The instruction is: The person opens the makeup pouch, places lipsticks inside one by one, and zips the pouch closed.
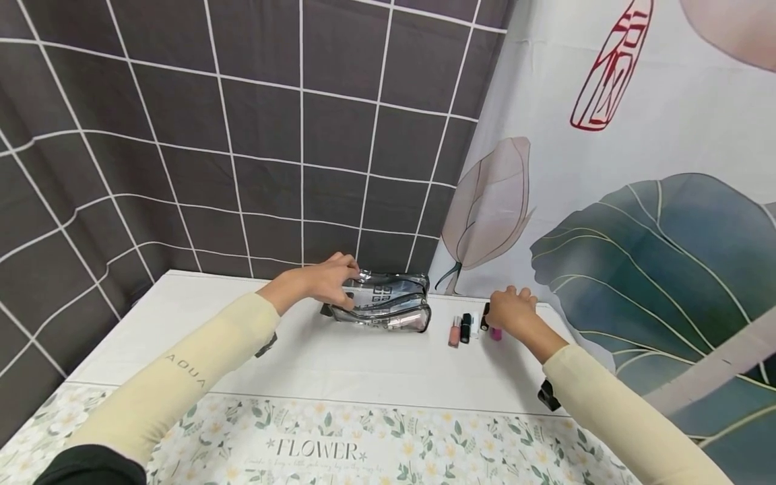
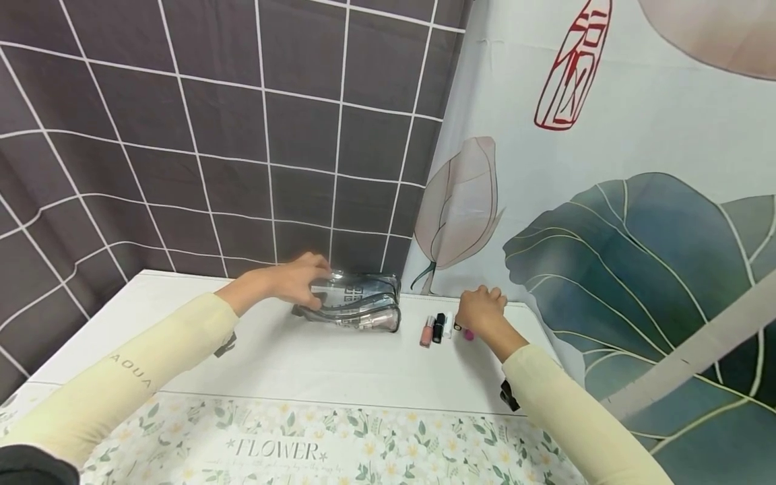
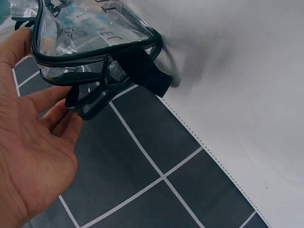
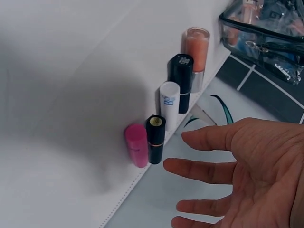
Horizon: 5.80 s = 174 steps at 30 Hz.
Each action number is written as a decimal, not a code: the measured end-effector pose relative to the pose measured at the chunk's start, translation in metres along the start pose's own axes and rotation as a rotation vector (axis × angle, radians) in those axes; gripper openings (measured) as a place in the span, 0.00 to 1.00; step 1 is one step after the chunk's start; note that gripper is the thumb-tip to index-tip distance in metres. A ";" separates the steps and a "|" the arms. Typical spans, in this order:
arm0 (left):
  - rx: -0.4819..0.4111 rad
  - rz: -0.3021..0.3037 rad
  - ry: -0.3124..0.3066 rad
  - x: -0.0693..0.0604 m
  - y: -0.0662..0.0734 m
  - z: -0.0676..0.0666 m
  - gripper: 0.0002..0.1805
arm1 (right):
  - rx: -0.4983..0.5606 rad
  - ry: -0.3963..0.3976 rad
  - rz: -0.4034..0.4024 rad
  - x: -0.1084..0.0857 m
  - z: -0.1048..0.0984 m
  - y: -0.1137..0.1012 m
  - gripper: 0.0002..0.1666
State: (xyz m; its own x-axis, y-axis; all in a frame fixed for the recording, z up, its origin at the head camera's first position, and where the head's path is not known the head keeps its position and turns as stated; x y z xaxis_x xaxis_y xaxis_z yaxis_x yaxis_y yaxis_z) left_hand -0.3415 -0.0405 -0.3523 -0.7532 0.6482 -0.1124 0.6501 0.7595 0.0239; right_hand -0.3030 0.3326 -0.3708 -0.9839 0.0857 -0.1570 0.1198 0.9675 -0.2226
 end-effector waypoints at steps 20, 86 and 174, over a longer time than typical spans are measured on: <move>0.002 0.002 -0.003 0.001 0.000 0.001 0.46 | 0.047 -0.078 0.122 0.007 0.016 0.020 0.25; -0.025 0.002 0.002 0.001 -0.003 0.005 0.47 | 0.137 0.169 -0.317 -0.003 -0.019 -0.045 0.16; 0.002 -0.004 -0.024 0.005 0.001 0.001 0.48 | 0.298 0.291 -0.646 -0.022 0.002 -0.139 0.16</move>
State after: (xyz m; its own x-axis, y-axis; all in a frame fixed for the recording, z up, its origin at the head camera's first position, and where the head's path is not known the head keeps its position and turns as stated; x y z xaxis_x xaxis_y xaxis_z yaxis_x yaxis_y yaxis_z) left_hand -0.3442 -0.0365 -0.3536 -0.7533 0.6434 -0.1367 0.6470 0.7622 0.0218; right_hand -0.2974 0.1955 -0.3379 -0.8612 -0.3753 0.3429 -0.5002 0.7455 -0.4405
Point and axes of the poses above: each hand's wrist, its own x-axis towards the middle knuckle, its own z-axis out of the palm, y = z × x, the point moved 5 cm from there along x, towards the middle knuckle, and after that the axes turned 15 degrees about x, right-handed, at the moved point
